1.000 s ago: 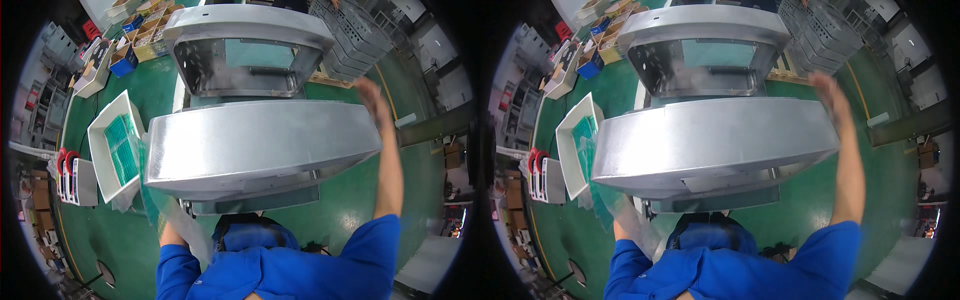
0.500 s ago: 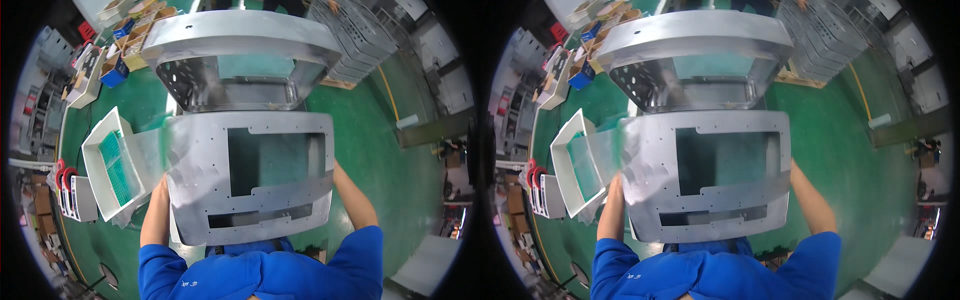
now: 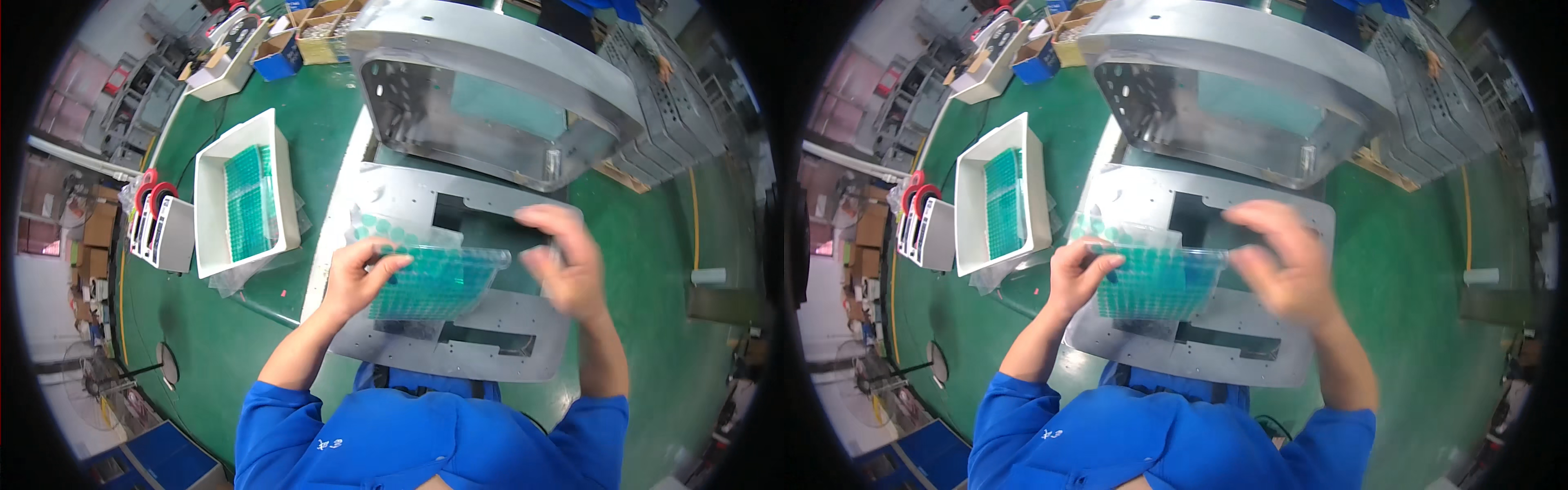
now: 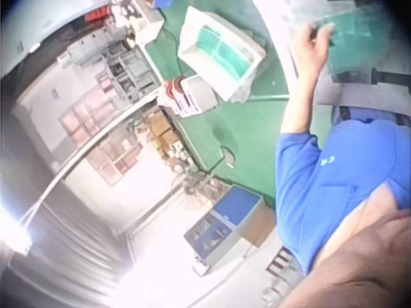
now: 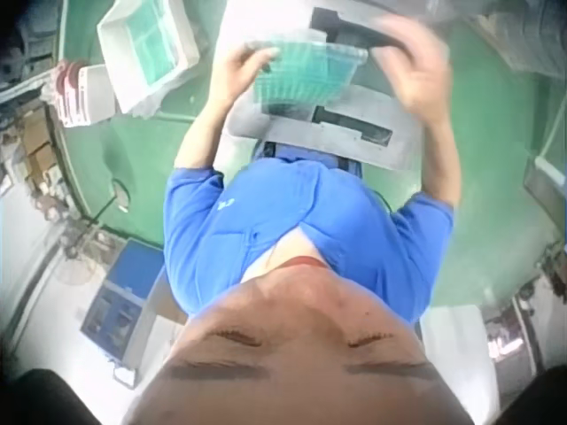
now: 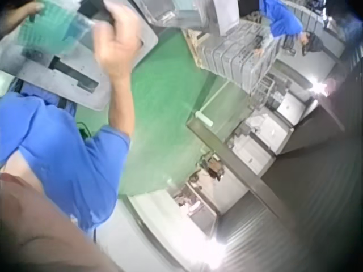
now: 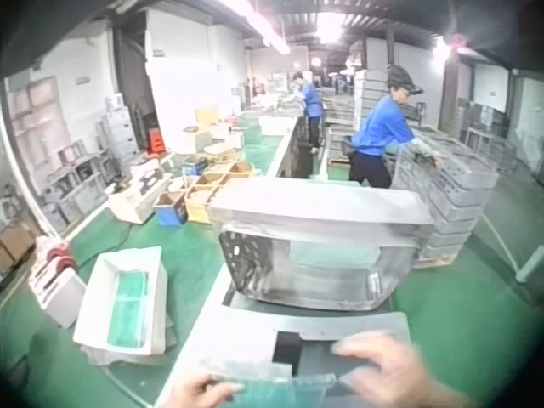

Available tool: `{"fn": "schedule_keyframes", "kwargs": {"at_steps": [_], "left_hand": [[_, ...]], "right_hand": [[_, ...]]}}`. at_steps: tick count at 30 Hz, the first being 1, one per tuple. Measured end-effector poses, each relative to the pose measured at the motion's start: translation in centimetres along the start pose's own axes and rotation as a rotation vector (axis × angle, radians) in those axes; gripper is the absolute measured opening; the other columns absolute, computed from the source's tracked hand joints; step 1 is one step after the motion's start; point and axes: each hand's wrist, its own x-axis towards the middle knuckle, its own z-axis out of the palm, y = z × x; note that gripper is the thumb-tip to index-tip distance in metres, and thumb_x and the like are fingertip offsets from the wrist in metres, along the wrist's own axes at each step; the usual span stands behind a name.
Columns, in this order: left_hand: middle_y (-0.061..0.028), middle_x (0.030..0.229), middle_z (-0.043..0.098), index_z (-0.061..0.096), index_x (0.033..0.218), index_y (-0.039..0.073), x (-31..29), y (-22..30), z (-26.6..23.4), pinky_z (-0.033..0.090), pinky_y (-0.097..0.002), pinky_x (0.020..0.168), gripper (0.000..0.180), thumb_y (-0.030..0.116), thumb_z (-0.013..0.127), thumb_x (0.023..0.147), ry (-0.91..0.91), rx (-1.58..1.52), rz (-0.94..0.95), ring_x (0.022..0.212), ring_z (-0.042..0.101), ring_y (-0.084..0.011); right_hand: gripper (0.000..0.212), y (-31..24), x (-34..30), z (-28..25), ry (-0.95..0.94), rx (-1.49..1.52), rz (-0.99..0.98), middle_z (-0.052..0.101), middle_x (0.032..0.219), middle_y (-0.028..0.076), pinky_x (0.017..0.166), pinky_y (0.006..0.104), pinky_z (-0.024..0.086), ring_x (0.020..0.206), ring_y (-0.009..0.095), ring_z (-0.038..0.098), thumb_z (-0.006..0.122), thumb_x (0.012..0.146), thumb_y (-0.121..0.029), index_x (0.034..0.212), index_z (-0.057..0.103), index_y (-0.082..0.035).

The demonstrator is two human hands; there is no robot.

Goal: Apply green circular stickers to designated spots on a metal enclosure frame.

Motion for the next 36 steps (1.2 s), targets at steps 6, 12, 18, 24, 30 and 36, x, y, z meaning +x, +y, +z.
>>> {"fn": "schedule_keyframes", "kwargs": {"at_steps": [6,12,18,24,30,36], "left_hand": [[0.0007,0.058,0.055,0.061,0.077,0.000,-1.6,-1.0,2.6,0.034,-0.0181,0.044,0.009,0.005,0.068,0.072,-0.023,-0.029,0.054,0.051,0.044,-0.0025],[0.0029,0.055,0.052,0.061,0.075,0.000,-1.9,-2.9,3.1,0.030,-0.0171,0.042,0.007,0.005,0.066,0.074,-0.039,-0.098,-0.015,0.049,0.041,-0.0006],[0.0037,0.053,0.050,0.062,0.075,0.000,-0.6,-4.4,3.6,0.029,-0.0173,0.040,0.007,0.005,0.066,0.074,-0.081,-0.103,-0.048,0.048,0.039,-0.0005],[0.0042,0.052,0.047,0.062,0.075,0.000,0.6,-6.6,4.6,0.028,-0.0184,0.041,0.009,0.008,0.067,0.074,-0.117,-0.071,-0.114,0.048,0.038,-0.0009],[0.0043,0.054,0.049,0.062,0.075,0.001,1.5,-7.7,5.1,0.030,-0.0182,0.042,0.011,0.011,0.067,0.074,-0.117,-0.105,-0.219,0.049,0.038,-0.0009],[0.0065,0.056,0.050,0.061,0.073,0.001,2.2,-8.0,5.8,0.030,-0.0163,0.044,0.012,0.012,0.067,0.076,-0.060,-0.223,-0.338,0.051,0.038,0.0001]], "right_hand": [[0.022,-3.6,1.2,5.5,-0.314,0.184,0.236,0.059,0.080,0.008,0.067,0.0305,0.044,0.074,0.022,0.057,0.065,0.071,-0.013,0.089,0.058,-0.003],[0.016,-1.0,0.1,6.7,-0.215,0.512,0.367,0.062,0.081,0.007,0.070,0.0250,0.045,0.076,0.014,0.058,0.062,0.074,-0.008,0.088,0.061,-0.001],[0.012,0.6,-0.1,8.0,-0.104,0.472,0.418,0.061,0.079,0.006,0.069,0.0254,0.045,0.075,0.013,0.058,0.062,0.073,-0.005,0.084,0.061,-0.001],[0.009,2.0,-0.2,8.5,-0.050,0.365,0.451,0.061,0.076,0.005,0.068,0.0251,0.044,0.073,0.013,0.058,0.062,0.072,-0.004,0.080,0.059,-0.001],[0.008,4.0,-0.1,9.4,-0.010,0.417,0.500,0.061,0.074,0.005,0.066,0.0252,0.043,0.072,0.013,0.058,0.062,0.072,-0.004,0.079,0.058,-0.002],[0.007,5.1,0.7,10.0,0.065,0.038,0.167,0.060,0.077,0.005,0.066,0.0267,0.043,0.071,0.016,0.056,0.060,0.073,-0.004,0.079,0.056,-0.002]]}}
